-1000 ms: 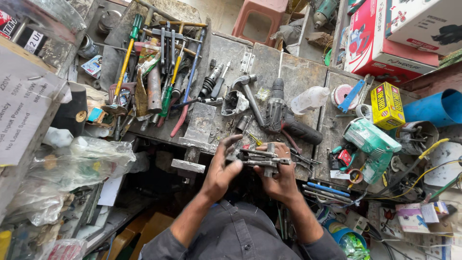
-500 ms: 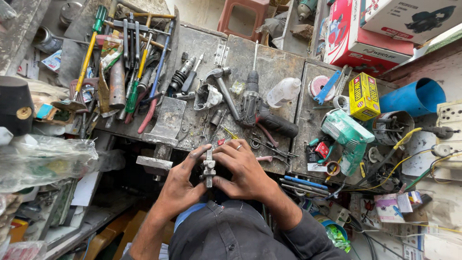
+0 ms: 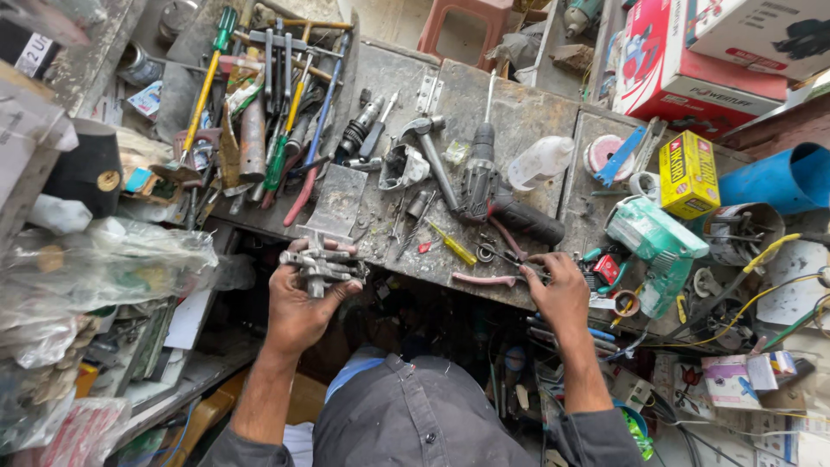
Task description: The person sits at a cluttered workbench and works on a small green power tool, turning and fitting small metal parts by hand, picking up fasteners and components from the bench, and using a cordless drill on the tool near the end. The person handles the tool body, a chuck-like part, and small hardware while assembling or repairing it.
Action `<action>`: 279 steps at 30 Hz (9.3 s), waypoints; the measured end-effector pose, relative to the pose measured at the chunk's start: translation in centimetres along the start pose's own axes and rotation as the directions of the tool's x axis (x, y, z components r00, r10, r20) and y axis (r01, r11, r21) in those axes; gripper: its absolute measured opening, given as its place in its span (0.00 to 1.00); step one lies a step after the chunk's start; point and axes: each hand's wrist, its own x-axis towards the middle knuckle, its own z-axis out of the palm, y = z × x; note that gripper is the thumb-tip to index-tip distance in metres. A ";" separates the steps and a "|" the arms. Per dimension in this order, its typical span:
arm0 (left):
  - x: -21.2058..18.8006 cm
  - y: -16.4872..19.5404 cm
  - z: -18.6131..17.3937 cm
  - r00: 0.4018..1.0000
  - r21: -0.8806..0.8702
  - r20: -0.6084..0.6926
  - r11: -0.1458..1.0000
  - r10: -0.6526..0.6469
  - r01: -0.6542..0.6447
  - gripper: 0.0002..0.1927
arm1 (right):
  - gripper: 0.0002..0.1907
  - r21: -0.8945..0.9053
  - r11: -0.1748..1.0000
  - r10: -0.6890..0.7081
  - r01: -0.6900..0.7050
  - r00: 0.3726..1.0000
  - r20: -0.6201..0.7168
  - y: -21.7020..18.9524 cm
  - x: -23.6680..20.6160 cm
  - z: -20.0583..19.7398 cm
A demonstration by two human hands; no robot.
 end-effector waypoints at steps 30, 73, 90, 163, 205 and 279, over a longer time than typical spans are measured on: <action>3.2 -1.1 -9.0 0.989 -0.003 0.144 0.999 -0.037 0.038 0.16 | 0.11 0.309 0.946 -0.025 -0.099 0.927 0.374 -13.4 -8.6 4.9; 5.3 -0.3 -8.3 0.920 0.463 0.392 0.860 0.017 -0.213 0.24 | 0.15 0.428 0.903 -0.358 0.037 0.615 0.703 -20.9 -5.0 15.7; 5.3 -0.9 -8.0 0.933 0.549 0.358 0.813 -0.018 -0.195 0.25 | 0.14 0.406 0.914 -0.290 -0.005 0.693 0.660 -26.5 -4.1 20.0; 6.2 2.5 -3.7 0.983 0.066 0.111 0.986 0.146 -0.154 0.43 | 0.12 -0.162 0.186 -0.576 -0.969 -0.241 0.781 -22.5 -1.3 17.6; 5.0 0.7 -2.1 0.997 0.189 0.070 0.981 0.036 -0.049 0.13 | 0.18 0.069 0.963 -0.209 0.260 0.564 0.799 -23.6 -2.6 16.7; 3.4 -1.5 -2.1 0.976 0.165 -0.055 0.966 0.209 -0.198 0.09 | 0.09 0.535 0.808 -0.446 0.247 0.850 0.282 -21.0 2.1 2.0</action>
